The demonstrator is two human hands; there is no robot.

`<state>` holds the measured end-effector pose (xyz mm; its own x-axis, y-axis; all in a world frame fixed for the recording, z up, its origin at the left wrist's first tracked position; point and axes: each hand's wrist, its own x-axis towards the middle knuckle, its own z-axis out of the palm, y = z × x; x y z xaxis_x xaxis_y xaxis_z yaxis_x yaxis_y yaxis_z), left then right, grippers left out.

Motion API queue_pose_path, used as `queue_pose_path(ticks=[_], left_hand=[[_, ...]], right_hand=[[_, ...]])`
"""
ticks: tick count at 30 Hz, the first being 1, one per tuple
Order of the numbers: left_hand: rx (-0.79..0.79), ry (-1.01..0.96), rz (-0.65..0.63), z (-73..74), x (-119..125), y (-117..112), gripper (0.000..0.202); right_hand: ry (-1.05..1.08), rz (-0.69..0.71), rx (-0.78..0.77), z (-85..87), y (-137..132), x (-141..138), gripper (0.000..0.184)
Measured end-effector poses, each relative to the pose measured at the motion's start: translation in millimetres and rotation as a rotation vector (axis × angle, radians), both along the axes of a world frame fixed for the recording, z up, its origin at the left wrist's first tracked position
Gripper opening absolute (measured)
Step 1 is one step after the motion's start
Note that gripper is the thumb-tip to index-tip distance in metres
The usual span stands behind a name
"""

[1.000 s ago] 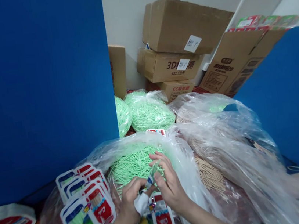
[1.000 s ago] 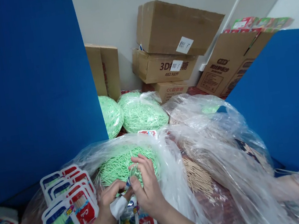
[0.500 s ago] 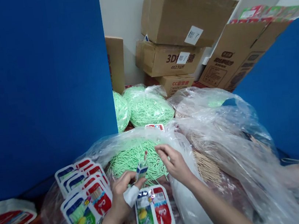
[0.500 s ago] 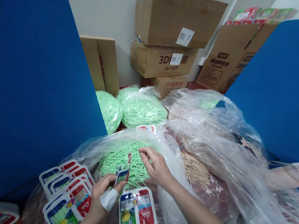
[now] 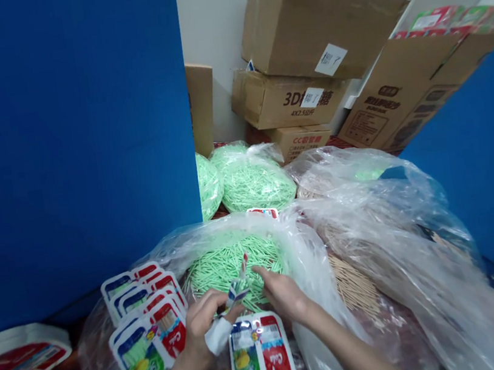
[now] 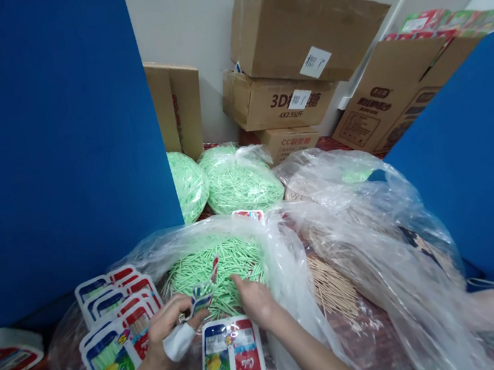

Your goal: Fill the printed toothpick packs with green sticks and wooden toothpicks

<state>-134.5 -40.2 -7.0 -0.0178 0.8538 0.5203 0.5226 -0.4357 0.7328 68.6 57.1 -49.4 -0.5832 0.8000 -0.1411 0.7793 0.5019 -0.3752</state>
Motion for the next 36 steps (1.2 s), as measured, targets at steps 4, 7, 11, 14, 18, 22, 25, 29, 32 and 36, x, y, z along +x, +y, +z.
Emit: queue_pose_path(ticks=[4,7,11,14,18,22,25,29,32,36], left_hand=[[-0.036,0.014,-0.031,-4.8,3,0,0.015],[-0.058,0.025,-0.048,-9.6,7,0,0.013],[-0.068,0.042,-0.079,-10.9,12,1,0.013],[-0.073,0.052,-0.099,-8.0,13,1,0.013],[-0.081,0.053,-0.079,-3.9,10,1,0.011],[-0.098,0.054,-0.065,-1.8,7,1,0.011],[-0.056,0.078,-0.07,-0.1,8,2,0.01],[-0.003,0.089,-0.117,3.7,10,4,0.006],[-0.034,0.055,-0.131,4.7,9,5,0.005],[-0.119,0.01,-0.099,3.5,8,2,0.006]], right_hand=[[0.58,-0.122,0.016,54.1,-1,8,0.041],[1.045,-0.278,0.041,96.3,-16,1,0.038],[1.208,-0.181,0.107,114.9,-33,-13,0.036],[1.153,-0.081,0.154,108.7,-36,-19,0.039],[0.963,0.111,0.266,105.8,-34,-18,0.035],[0.915,0.083,0.28,109.6,-33,-12,0.03],[0.899,0.052,0.27,109.6,-33,-10,0.034],[0.777,0.219,0.41,111.2,-36,-13,0.044],[0.682,0.318,0.491,113.2,-36,-10,0.038],[0.717,0.226,0.26,102.3,-20,3,0.04]])
